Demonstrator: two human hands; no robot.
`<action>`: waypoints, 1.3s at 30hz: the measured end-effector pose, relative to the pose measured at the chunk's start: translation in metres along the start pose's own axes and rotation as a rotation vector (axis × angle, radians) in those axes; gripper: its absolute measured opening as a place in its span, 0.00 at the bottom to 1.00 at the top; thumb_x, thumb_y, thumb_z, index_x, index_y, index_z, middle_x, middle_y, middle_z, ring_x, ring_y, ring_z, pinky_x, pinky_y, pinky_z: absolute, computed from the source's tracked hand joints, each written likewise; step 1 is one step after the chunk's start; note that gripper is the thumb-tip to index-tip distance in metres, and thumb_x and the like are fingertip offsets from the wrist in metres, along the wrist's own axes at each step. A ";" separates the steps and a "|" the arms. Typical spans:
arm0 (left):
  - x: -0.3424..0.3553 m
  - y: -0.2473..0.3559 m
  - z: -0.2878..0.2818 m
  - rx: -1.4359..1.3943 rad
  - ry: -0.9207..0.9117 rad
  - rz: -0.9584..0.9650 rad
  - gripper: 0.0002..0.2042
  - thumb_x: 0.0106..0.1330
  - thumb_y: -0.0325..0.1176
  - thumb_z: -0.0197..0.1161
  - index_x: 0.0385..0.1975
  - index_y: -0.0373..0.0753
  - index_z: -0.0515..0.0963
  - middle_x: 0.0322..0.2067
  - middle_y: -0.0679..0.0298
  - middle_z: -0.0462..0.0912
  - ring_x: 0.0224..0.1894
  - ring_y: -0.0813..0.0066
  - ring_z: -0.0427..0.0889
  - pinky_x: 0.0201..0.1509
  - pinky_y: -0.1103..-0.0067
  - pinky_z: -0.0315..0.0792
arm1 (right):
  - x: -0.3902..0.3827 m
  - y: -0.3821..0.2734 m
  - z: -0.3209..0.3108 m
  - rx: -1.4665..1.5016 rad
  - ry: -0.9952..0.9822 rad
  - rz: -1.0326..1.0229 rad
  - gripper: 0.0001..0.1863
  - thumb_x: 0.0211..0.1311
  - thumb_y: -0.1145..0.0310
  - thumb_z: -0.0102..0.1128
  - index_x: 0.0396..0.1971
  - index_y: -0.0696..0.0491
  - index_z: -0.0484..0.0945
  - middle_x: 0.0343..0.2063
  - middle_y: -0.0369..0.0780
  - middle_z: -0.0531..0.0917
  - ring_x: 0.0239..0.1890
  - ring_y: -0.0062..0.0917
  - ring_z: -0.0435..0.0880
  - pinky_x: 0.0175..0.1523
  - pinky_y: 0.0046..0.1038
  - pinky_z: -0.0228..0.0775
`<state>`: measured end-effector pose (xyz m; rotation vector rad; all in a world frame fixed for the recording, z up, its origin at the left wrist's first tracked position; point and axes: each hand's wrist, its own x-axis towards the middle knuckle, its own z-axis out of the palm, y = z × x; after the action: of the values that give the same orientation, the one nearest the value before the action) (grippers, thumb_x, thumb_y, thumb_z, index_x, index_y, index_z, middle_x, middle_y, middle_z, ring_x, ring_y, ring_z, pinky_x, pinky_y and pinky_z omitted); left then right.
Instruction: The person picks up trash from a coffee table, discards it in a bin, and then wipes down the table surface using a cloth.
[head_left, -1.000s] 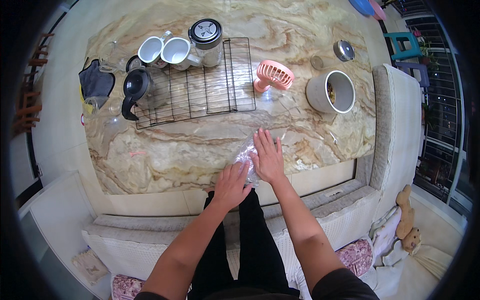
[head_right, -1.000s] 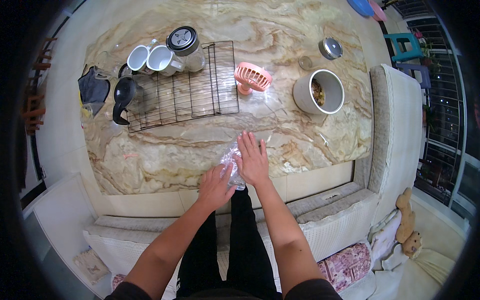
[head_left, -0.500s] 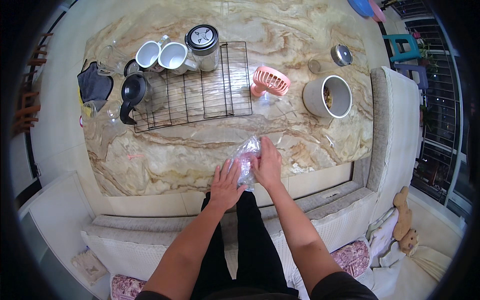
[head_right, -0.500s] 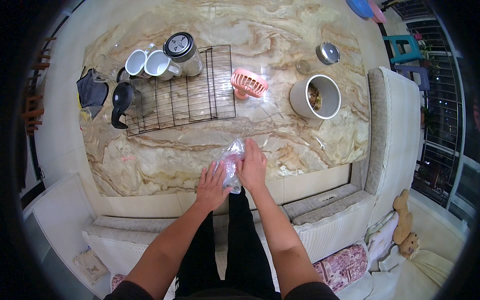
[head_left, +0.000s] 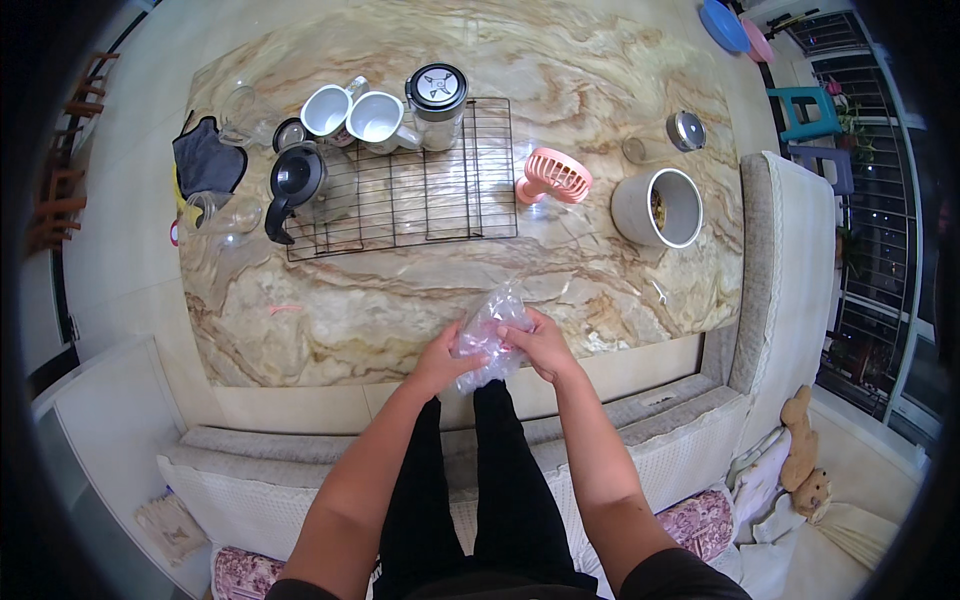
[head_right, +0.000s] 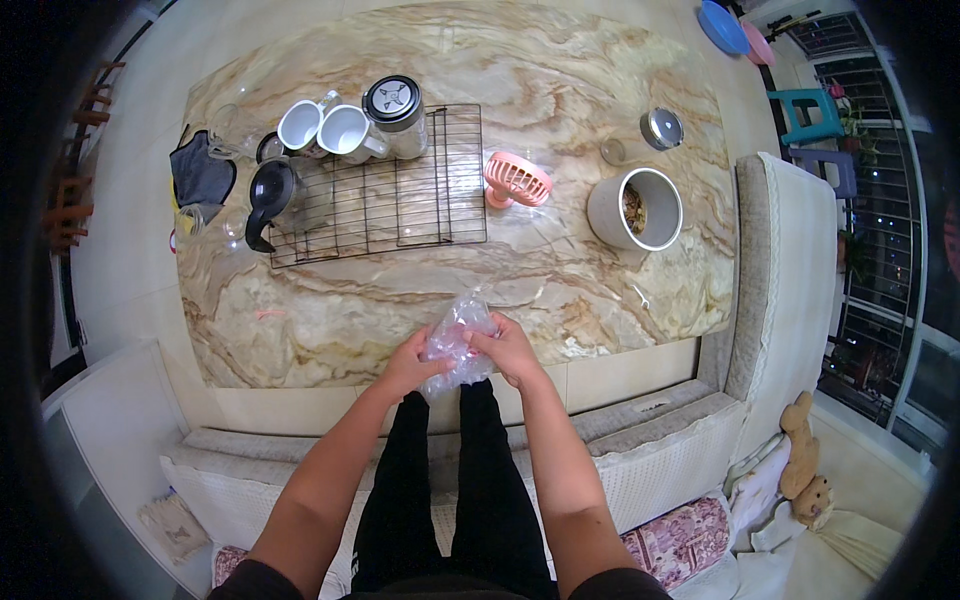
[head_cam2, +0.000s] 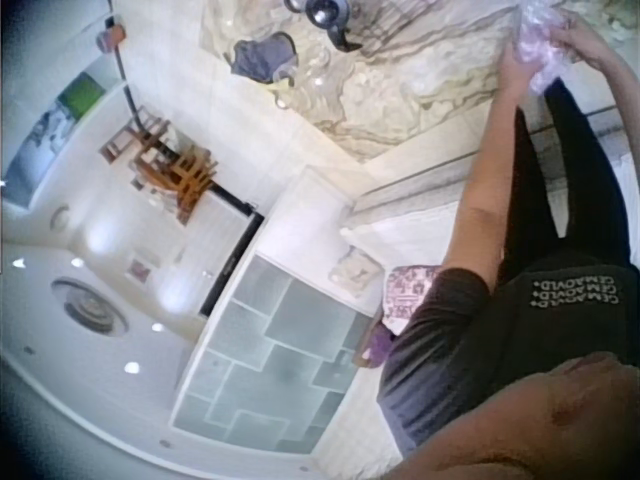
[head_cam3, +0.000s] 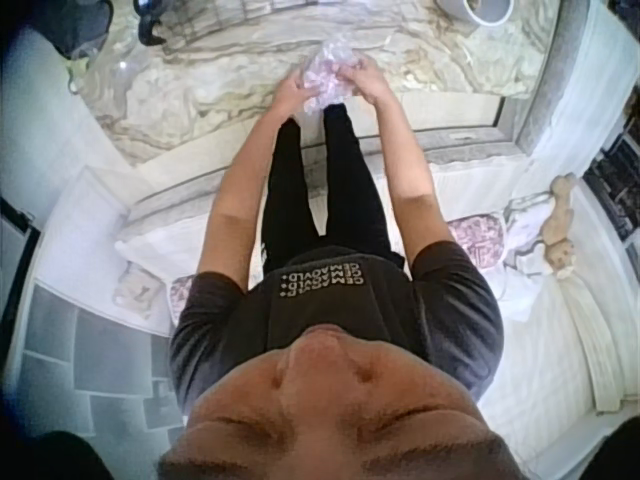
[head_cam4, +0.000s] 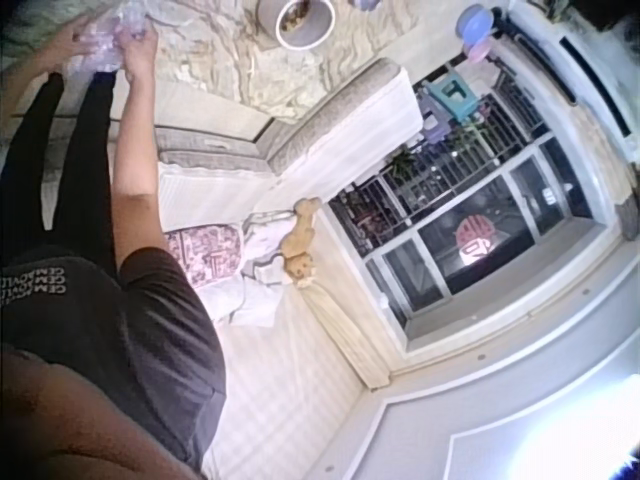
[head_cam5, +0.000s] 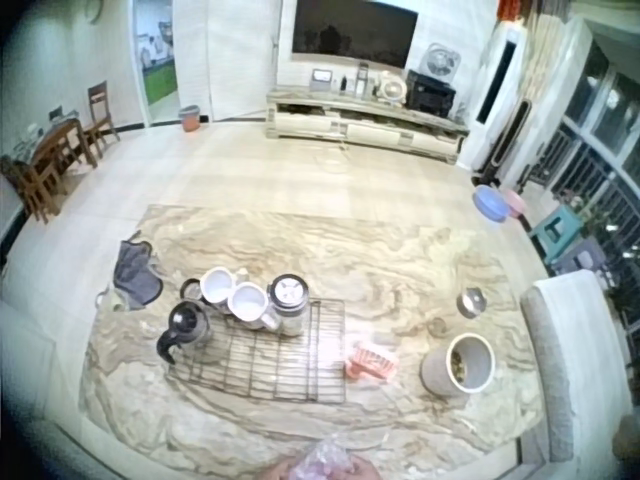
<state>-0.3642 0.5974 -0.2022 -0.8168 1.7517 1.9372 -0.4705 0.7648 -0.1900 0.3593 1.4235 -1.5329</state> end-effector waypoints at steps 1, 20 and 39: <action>-0.003 0.008 -0.004 -0.102 -0.159 -0.188 0.25 0.53 0.34 0.69 0.49 0.32 0.70 0.43 0.60 0.76 0.42 0.77 0.76 0.45 0.79 0.72 | -0.003 -0.004 0.002 -0.002 0.002 -0.002 0.15 0.52 0.73 0.65 0.40 0.57 0.75 0.31 0.36 0.80 0.31 0.17 0.77 0.37 0.21 0.71; -0.042 0.019 -0.042 -0.004 -0.343 -0.073 0.18 0.58 0.27 0.59 0.50 0.36 0.70 0.39 0.68 0.75 0.41 0.81 0.74 0.47 0.80 0.70 | -0.056 -0.022 0.075 -1.198 -0.047 -0.548 0.47 0.36 0.55 0.73 0.59 0.53 0.61 0.61 0.45 0.61 0.65 0.37 0.57 0.68 0.42 0.37; -0.071 0.027 -0.063 -0.183 -0.358 -0.193 0.35 0.49 0.42 0.72 0.55 0.37 0.65 0.48 0.63 0.73 0.49 0.75 0.72 0.53 0.77 0.67 | -0.047 -0.003 0.079 -0.368 -0.217 -0.066 0.21 0.46 0.75 0.67 0.43 0.57 0.74 0.35 0.36 0.79 0.38 0.17 0.76 0.46 0.21 0.68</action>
<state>-0.3188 0.5377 -0.1381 -0.6227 1.2571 1.9869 -0.4199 0.7153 -0.1309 -0.0749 1.5155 -1.2824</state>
